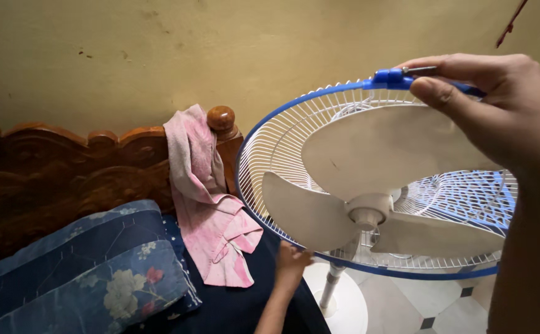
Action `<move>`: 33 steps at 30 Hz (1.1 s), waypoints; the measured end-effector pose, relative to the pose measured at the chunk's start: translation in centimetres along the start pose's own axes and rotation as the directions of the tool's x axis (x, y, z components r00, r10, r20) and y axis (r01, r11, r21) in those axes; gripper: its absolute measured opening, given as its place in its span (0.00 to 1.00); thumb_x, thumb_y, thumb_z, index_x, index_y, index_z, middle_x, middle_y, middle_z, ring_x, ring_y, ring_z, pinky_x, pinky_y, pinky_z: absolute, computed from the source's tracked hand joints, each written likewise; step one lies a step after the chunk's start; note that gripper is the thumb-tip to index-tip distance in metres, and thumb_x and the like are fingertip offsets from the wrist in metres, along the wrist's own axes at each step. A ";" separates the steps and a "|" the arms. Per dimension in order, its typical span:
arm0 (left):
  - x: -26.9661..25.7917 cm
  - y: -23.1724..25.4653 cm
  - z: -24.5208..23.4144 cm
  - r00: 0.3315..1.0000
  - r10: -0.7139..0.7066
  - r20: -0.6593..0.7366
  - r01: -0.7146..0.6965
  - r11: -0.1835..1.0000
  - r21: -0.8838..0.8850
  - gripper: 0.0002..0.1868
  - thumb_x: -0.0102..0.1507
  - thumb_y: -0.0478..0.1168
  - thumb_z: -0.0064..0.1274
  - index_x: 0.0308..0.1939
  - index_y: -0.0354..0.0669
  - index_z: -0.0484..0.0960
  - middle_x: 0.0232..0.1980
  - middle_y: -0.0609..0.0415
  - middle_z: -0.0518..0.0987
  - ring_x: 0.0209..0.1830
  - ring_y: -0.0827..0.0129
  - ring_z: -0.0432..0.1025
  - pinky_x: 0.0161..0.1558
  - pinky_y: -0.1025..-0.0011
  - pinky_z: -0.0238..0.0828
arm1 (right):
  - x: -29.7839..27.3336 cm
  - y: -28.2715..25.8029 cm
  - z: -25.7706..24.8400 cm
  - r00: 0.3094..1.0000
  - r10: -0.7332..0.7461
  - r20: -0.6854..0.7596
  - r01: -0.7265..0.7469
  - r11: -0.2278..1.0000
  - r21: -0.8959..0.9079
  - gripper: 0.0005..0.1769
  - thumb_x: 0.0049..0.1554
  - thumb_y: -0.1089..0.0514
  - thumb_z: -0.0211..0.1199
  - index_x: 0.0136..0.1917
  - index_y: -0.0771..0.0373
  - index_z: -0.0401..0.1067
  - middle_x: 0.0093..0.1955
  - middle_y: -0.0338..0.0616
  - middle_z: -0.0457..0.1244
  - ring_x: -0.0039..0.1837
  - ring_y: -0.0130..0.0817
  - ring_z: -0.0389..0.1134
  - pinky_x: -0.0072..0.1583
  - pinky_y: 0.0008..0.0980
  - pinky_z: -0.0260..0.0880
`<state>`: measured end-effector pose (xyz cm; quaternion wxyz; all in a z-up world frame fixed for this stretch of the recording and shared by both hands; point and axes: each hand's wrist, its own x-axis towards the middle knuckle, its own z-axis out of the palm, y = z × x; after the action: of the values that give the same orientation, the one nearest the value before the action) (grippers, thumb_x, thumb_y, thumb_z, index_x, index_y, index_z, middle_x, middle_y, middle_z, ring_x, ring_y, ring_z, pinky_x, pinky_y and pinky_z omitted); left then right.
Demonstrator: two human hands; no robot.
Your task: The person uses a blue screwdriver to tighten a screw on the front grill of a white pedestal fan. The person repeatedly adjusts the screw and repositions the grill around the fan blades.
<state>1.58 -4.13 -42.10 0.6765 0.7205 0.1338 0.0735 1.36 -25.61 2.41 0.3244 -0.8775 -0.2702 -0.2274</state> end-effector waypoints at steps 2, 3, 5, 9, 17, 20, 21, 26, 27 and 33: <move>0.6 -0.1 -0.8 0.989 0.105 -0.105 -0.094 0.989 0.112 0.13 0.62 0.33 0.62 0.44 0.27 0.76 0.33 0.47 0.79 0.27 0.74 0.70 0.29 0.75 0.66 | -0.1 -0.2 0.0 1.000 0.029 -0.001 -0.029 1.000 -0.003 0.19 0.63 0.49 0.64 0.64 0.60 0.78 0.43 0.45 0.72 0.45 0.30 0.74 0.46 0.30 0.73; 0.8 0.2 -1.4 0.971 0.181 -0.158 -0.177 0.983 0.038 0.16 0.61 0.32 0.62 0.48 0.30 0.73 0.35 0.49 0.77 0.29 0.75 0.70 0.31 0.75 0.68 | -0.1 -0.3 0.0 0.998 0.065 -0.006 -0.065 0.998 0.001 0.19 0.63 0.49 0.64 0.64 0.60 0.78 0.43 0.45 0.72 0.44 0.30 0.74 0.45 0.30 0.73; 0.9 1.5 -3.1 0.933 0.268 -0.239 -0.294 0.952 -0.084 0.20 0.61 0.31 0.58 0.54 0.33 0.69 0.40 0.51 0.76 0.35 0.75 0.70 0.38 0.75 0.70 | -0.2 -0.5 0.0 0.997 0.078 -0.012 -0.078 0.996 0.032 0.19 0.63 0.49 0.64 0.63 0.59 0.79 0.44 0.43 0.72 0.45 0.28 0.74 0.45 0.29 0.73; 0.8 6.9 -7.0 0.871 0.368 -0.326 -0.468 0.823 -0.321 0.25 0.62 0.31 0.50 0.64 0.36 0.67 0.54 0.51 0.77 0.53 0.70 0.72 0.55 0.72 0.69 | -0.3 -1.0 0.0 0.996 0.086 -0.024 -0.086 0.996 0.012 0.19 0.62 0.46 0.65 0.61 0.56 0.80 0.42 0.40 0.73 0.45 0.26 0.74 0.45 0.27 0.70; -0.5 16.7 -10.8 0.757 0.528 -0.385 -0.600 0.795 -0.089 0.24 0.67 0.34 0.48 0.68 0.38 0.70 0.61 0.51 0.74 0.60 0.67 0.69 0.60 0.69 0.67 | -0.5 -1.6 -0.1 0.991 0.122 -0.053 -0.127 0.986 -0.107 0.18 0.60 0.41 0.64 0.60 0.46 0.81 0.41 0.35 0.73 0.45 0.25 0.73 0.45 0.29 0.66; -0.9 19.0 -11.2 0.670 0.659 -0.340 -0.693 0.720 0.030 0.21 0.70 0.35 0.46 0.67 0.35 0.73 0.63 0.49 0.74 0.61 0.64 0.69 0.62 0.66 0.65 | -0.5 -1.7 -0.1 0.991 0.120 -0.056 -0.128 0.978 -0.162 0.19 0.60 0.40 0.64 0.60 0.43 0.81 0.40 0.35 0.73 0.43 0.28 0.73 0.44 0.30 0.64; -0.9 19.7 -11.2 0.632 0.704 -0.324 -0.718 0.689 0.098 0.19 0.71 0.35 0.45 0.65 0.34 0.75 0.63 0.47 0.75 0.63 0.62 0.70 0.65 0.65 0.64 | -0.5 -1.7 -0.1 0.991 0.124 -0.055 -0.132 0.976 -0.174 0.19 0.60 0.39 0.64 0.61 0.43 0.81 0.40 0.35 0.73 0.43 0.28 0.72 0.43 0.30 0.63; -1.2 23.0 -11.1 0.546 0.791 -0.274 -0.710 0.611 0.350 0.17 0.74 0.39 0.43 0.62 0.33 0.77 0.60 0.43 0.81 0.62 0.55 0.74 0.65 0.63 0.66 | -0.4 -1.8 0.1 0.985 0.166 -0.049 -0.171 0.973 -0.155 0.19 0.59 0.37 0.63 0.59 0.41 0.81 0.39 0.34 0.73 0.41 0.27 0.73 0.42 0.30 0.62; -1.4 23.6 -11.3 0.550 0.794 -0.260 -0.716 0.608 0.343 0.17 0.74 0.39 0.43 0.62 0.33 0.78 0.59 0.43 0.82 0.61 0.55 0.75 0.64 0.64 0.67 | -0.4 -1.9 0.0 0.988 0.146 -0.054 -0.153 0.976 -0.156 0.19 0.59 0.37 0.64 0.59 0.41 0.81 0.39 0.34 0.73 0.41 0.27 0.72 0.43 0.29 0.62; -3.2 29.2 -11.1 0.498 0.856 -0.137 -0.779 0.512 0.363 0.18 0.75 0.40 0.43 0.65 0.37 0.76 0.62 0.42 0.80 0.63 0.52 0.75 0.65 0.62 0.68 | -0.6 -2.2 0.1 0.987 0.147 -0.059 -0.155 0.974 -0.166 0.20 0.57 0.35 0.64 0.59 0.39 0.81 0.38 0.34 0.72 0.39 0.28 0.71 0.40 0.31 0.61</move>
<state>-1.90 4.12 -11.99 0.4319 0.7559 -0.1177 0.4778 -0.44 -24.31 3.06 0.2707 -0.9146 -0.1747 -0.2444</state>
